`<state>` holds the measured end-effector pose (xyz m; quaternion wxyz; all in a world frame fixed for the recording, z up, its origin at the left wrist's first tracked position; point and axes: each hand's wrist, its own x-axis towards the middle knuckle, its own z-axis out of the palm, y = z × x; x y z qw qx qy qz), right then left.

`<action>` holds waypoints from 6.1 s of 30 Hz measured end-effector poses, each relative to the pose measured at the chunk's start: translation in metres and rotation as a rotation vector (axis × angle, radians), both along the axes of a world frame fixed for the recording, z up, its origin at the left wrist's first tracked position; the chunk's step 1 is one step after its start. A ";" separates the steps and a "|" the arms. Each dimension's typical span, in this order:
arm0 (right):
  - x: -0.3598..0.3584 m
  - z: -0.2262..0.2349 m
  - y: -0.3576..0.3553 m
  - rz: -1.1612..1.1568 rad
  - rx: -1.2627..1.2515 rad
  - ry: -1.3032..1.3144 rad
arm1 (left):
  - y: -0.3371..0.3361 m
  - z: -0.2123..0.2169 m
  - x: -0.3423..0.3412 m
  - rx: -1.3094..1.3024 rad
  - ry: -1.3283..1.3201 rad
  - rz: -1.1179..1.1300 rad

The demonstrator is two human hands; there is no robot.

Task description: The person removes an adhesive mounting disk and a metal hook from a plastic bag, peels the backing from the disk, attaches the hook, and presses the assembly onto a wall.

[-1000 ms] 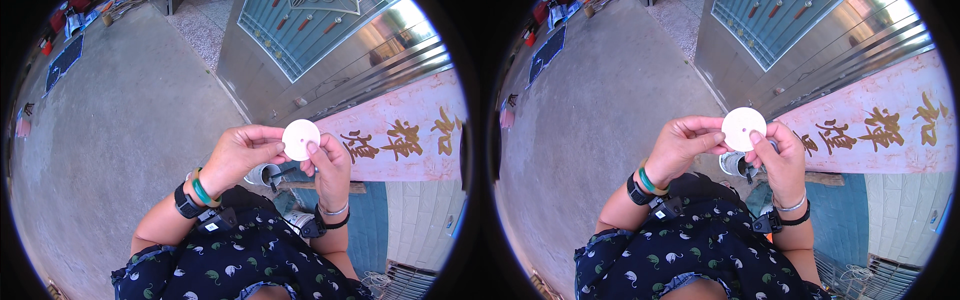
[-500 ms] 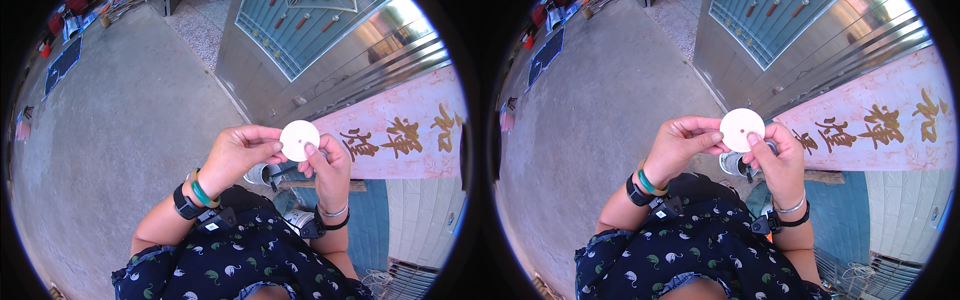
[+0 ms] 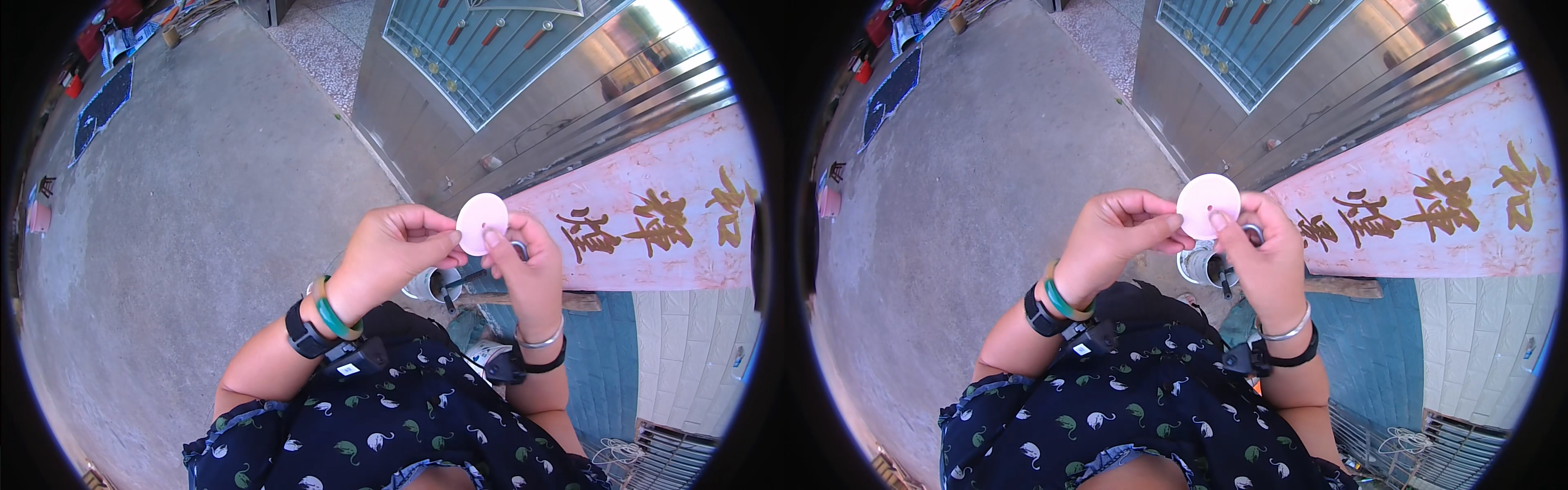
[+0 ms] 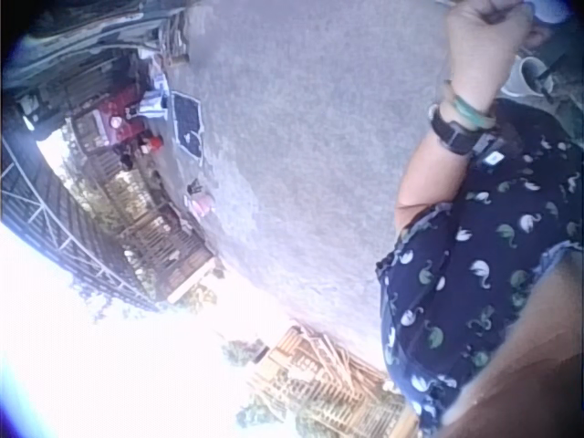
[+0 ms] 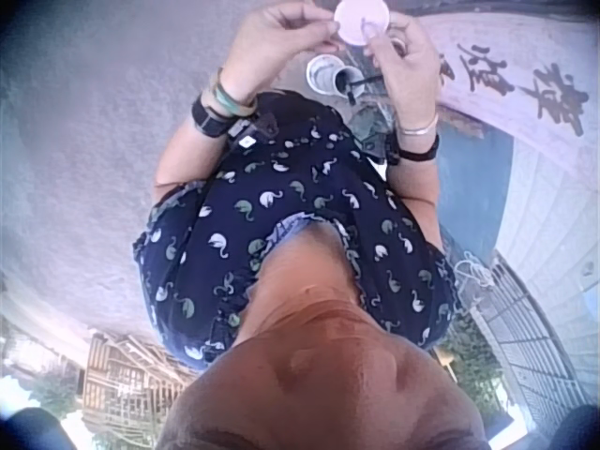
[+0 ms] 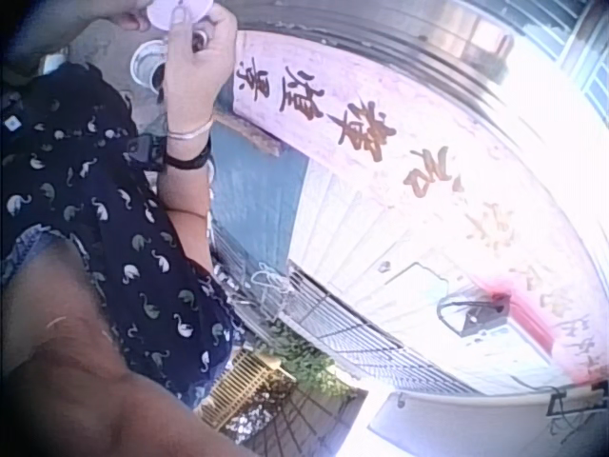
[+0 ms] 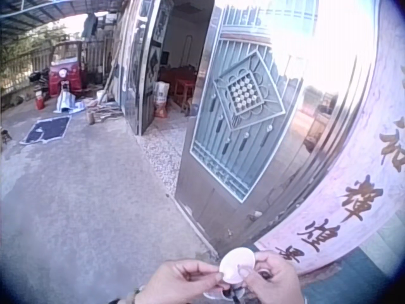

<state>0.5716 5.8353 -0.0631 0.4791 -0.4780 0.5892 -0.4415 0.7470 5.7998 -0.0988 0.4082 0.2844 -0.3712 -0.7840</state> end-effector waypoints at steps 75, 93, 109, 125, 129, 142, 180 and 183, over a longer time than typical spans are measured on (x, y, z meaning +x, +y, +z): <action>0.006 0.007 -0.022 0.168 -0.233 0.203 | 0.002 0.000 -0.011 -0.493 -0.280 0.215; 0.007 0.014 -0.022 0.163 -0.192 0.167 | 0.005 0.003 -0.011 -0.467 -0.333 0.217; 0.011 0.014 -0.022 0.206 -0.193 0.161 | 0.011 0.009 -0.006 -0.528 -0.353 0.287; 0.028 0.014 -0.025 0.183 -0.136 -0.135 | 0.015 0.016 0.005 -0.600 -0.376 0.421; 0.030 0.017 -0.026 0.199 -0.127 -0.180 | 0.016 0.016 0.007 -0.649 -0.396 0.443; 0.040 0.018 -0.028 0.199 -0.186 -0.096 | 0.018 0.012 0.008 -0.733 -0.436 0.548; 0.052 0.026 -0.040 0.242 -0.323 0.167 | 0.011 0.017 0.021 -0.652 -0.421 0.509; 0.053 0.032 -0.040 0.243 -0.281 0.137 | 0.012 0.016 0.020 -0.562 -0.373 0.482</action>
